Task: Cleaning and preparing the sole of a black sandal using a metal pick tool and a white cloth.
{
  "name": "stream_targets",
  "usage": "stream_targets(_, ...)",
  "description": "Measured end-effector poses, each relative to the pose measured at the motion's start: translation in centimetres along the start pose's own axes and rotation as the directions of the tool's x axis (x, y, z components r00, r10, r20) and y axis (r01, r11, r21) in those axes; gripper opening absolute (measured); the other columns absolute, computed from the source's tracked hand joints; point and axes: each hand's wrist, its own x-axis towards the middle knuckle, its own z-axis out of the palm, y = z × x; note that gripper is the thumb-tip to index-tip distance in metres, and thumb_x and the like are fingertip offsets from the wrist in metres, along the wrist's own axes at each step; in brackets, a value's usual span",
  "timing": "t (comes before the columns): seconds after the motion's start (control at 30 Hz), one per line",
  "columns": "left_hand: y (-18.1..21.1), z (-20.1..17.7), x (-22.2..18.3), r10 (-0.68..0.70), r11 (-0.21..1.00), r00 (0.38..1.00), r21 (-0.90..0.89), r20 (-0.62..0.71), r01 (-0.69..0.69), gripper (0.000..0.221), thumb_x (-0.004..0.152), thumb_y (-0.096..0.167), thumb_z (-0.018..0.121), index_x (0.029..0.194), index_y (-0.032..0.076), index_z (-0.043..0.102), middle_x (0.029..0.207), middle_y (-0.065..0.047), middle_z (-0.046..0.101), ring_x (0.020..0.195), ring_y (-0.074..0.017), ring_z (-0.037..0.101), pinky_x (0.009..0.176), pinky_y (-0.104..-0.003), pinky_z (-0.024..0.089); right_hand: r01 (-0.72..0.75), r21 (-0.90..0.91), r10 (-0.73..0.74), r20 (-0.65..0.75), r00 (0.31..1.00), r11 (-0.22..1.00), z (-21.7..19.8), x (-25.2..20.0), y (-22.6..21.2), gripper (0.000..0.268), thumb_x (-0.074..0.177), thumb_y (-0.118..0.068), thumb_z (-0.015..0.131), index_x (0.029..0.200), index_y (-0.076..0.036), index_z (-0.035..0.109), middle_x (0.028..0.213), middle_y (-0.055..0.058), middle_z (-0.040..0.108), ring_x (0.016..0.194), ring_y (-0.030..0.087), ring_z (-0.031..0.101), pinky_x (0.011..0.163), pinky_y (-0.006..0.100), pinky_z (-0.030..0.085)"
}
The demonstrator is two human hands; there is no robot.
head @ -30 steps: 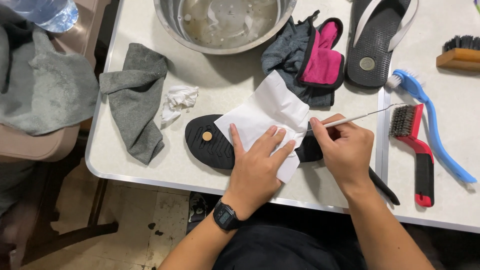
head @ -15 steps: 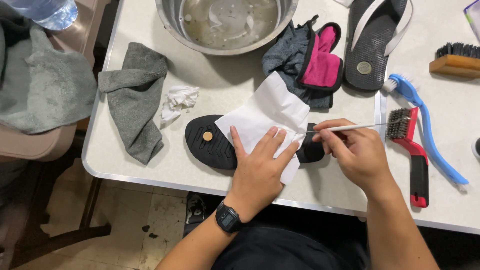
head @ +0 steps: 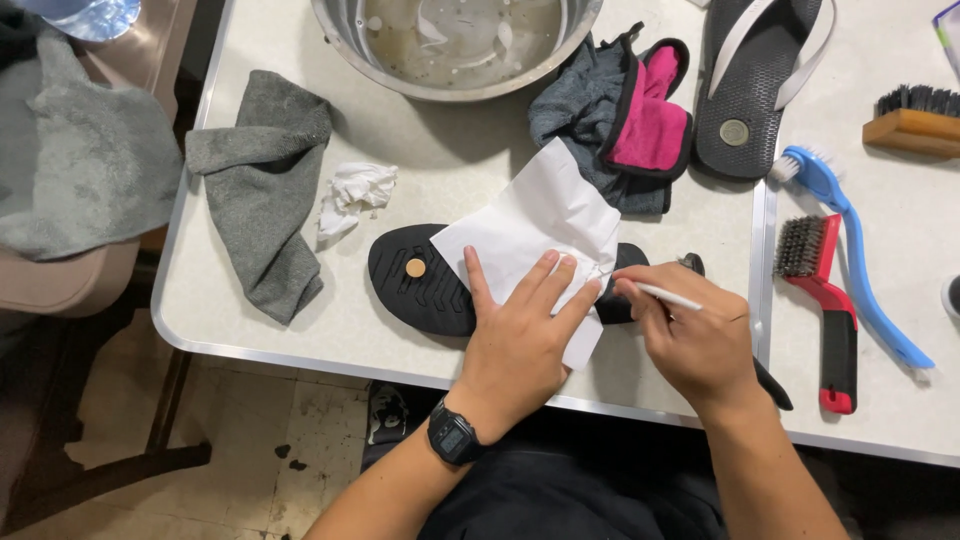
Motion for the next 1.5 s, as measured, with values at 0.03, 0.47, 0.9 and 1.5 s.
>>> stream_targets(0.03, -0.1, 0.2, -0.1, -0.003, 1.000, 1.000, -0.003, 0.002, 0.003, 0.048, 0.086, 0.000, 0.054, 0.131, 0.010, 0.065, 0.128, -0.020, 0.066, 0.133, -0.0356, 0.057, 0.106, -0.091, -0.001, -0.002, 0.000, 0.002, 0.004, 1.000, 1.000, 0.1, 0.0, -0.5, 0.013, 0.101, -0.009, 0.069, 0.092, -0.011, 0.078, 0.058, 0.000, 0.067, 0.050, 0.018, 0.062, 0.052, 0.026, 0.051)
stream_targets(0.47, -1.2, 0.6, 0.1, 0.023, 0.999, 0.998, 0.031, -0.063, -0.021, 0.022, 0.100, 0.002, 0.047, 0.109, 0.008, 0.065, 0.122, -0.015, 0.071, 0.126, -0.0284, 0.064, 0.109, -0.089, 0.004, 0.086, -0.005, -0.086, -0.150, 0.985, 0.996, 1.7, -2.1, -2.4, 0.015, 0.102, -0.015, 0.068, 0.093, -0.012, 0.079, 0.066, 0.002, 0.068, 0.056, 0.023, 0.064, 0.059, 0.028, 0.055)
stream_targets(0.9, -1.6, 0.6, -0.1, 0.057, 0.995, 0.997, 0.087, -0.049, -0.052, 0.025, 0.096, 0.008, 0.047, 0.114, 0.012, 0.065, 0.130, -0.004, 0.070, 0.131, -0.0212, 0.062, 0.110, -0.084, 0.012, 0.161, 0.072, -0.158, -0.053, 0.986, 0.984, 1.0, -3.3, -3.5, 0.021, 0.103, -0.008, 0.056, 0.098, 0.004, 0.071, 0.092, 0.012, 0.074, 0.079, 0.024, 0.071, 0.074, 0.031, 0.056)
stream_targets(1.5, -1.3, -1.2, -1.2, 0.056, 0.998, 0.983, 0.000, -0.177, -0.057, 0.019, 0.095, -0.003, 0.058, 0.101, 0.005, 0.075, 0.109, -0.007, 0.075, 0.110, -0.0234, 0.073, 0.114, -0.079, 0.013, -0.248, 0.498, 0.424, -0.277, 0.862, 0.831, -1.0, -6.3, 0.4, 0.026, 0.113, -0.008, 0.050, 0.104, 0.009, 0.067, 0.087, 0.017, 0.067, 0.073, 0.023, 0.064, 0.067, 0.026, 0.056)
